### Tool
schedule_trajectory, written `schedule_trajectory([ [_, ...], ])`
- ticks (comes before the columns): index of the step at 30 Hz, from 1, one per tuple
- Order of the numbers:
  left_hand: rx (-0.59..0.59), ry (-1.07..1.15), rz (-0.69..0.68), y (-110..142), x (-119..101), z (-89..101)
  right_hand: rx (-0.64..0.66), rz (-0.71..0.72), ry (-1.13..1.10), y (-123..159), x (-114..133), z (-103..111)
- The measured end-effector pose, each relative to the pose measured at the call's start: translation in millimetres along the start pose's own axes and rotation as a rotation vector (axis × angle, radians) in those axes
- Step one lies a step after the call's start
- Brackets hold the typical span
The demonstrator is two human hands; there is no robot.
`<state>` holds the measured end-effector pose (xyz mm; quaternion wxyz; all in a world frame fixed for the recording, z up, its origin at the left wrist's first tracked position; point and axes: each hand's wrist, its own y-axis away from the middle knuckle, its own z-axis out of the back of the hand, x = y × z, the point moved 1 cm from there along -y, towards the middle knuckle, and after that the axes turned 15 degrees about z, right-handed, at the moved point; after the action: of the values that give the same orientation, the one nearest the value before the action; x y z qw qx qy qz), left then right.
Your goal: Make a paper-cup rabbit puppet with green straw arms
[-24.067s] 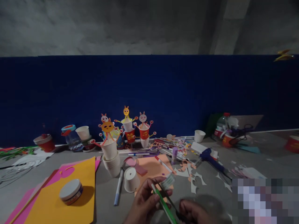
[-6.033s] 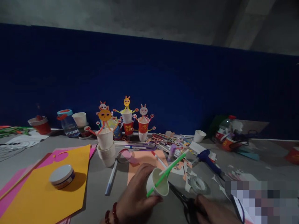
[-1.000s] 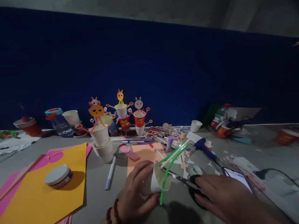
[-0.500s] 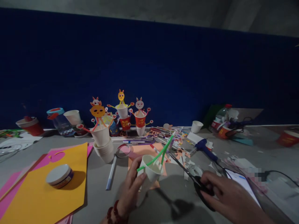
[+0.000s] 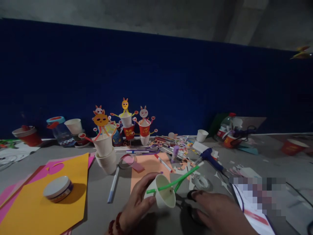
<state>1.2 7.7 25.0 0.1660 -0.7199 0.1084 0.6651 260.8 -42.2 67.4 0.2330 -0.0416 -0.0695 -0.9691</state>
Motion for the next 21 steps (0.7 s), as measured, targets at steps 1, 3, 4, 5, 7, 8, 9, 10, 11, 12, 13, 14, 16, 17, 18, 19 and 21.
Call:
schedule_trajectory([
  [1, 0.012, -0.020, 0.003, 0, -2, -0.7, -0.014, 0.038, 0.029, 0, 1, 5],
  [3, 0.040, -0.045, 0.005, 0, -6, -2.4, -0.016, 0.098, 0.076, -5, 3, 9],
  [4, 0.046, -0.046, 0.003, 0, -8, -3.0, -0.002, 0.107, 0.089, -9, 4, 8],
  [5, 0.049, -0.045, 0.000, 0, -9, -3.4, 0.016, 0.105, 0.097, -14, 3, 6],
  [7, 0.044, -0.048, -0.011, 0, -10, -3.4, 0.054, 0.091, 0.103, -23, 2, -1],
  [8, 0.037, -0.052, -0.014, -1, -10, -3.1, 0.064, 0.085, 0.106, -25, 2, -4],
  [9, 0.033, -0.057, -0.015, -1, -9, -2.7, 0.071, 0.082, 0.114, -25, 2, -5],
  [10, 0.031, -0.062, -0.014, -1, -9, -2.3, 0.057, 0.100, 0.118, -22, 2, -5],
  [11, 0.031, -0.067, -0.013, -2, -8, -2.1, 0.016, 0.143, 0.111, -18, 3, -3],
  [12, 0.032, -0.075, -0.012, -2, -8, -2.1, -0.053, 0.209, 0.095, -13, 5, 0],
  [13, 0.039, -0.088, -0.010, -2, -8, -2.3, -0.156, 0.301, 0.069, -7, 8, 6],
  [14, 0.048, -0.104, -0.007, -2, -8, -2.6, -0.266, 0.393, 0.044, -3, 12, 12],
  [16, 0.076, -0.131, -0.006, -2, -9, -3.5, -0.403, 0.515, 0.039, 2, 18, 23],
  [17, 0.094, -0.139, -0.005, -2, -10, -3.9, -0.414, 0.536, 0.067, 0, 21, 28],
  [18, 0.110, -0.146, 0.001, -2, -10, -4.3, -0.398, 0.541, 0.113, -3, 24, 31],
  [19, 0.125, -0.153, 0.013, -2, -10, -4.5, -0.362, 0.545, 0.165, -8, 26, 33],
  [21, 0.156, -0.153, 0.061, -2, -10, -4.7, -0.246, 0.554, 0.282, -17, 30, 33],
])
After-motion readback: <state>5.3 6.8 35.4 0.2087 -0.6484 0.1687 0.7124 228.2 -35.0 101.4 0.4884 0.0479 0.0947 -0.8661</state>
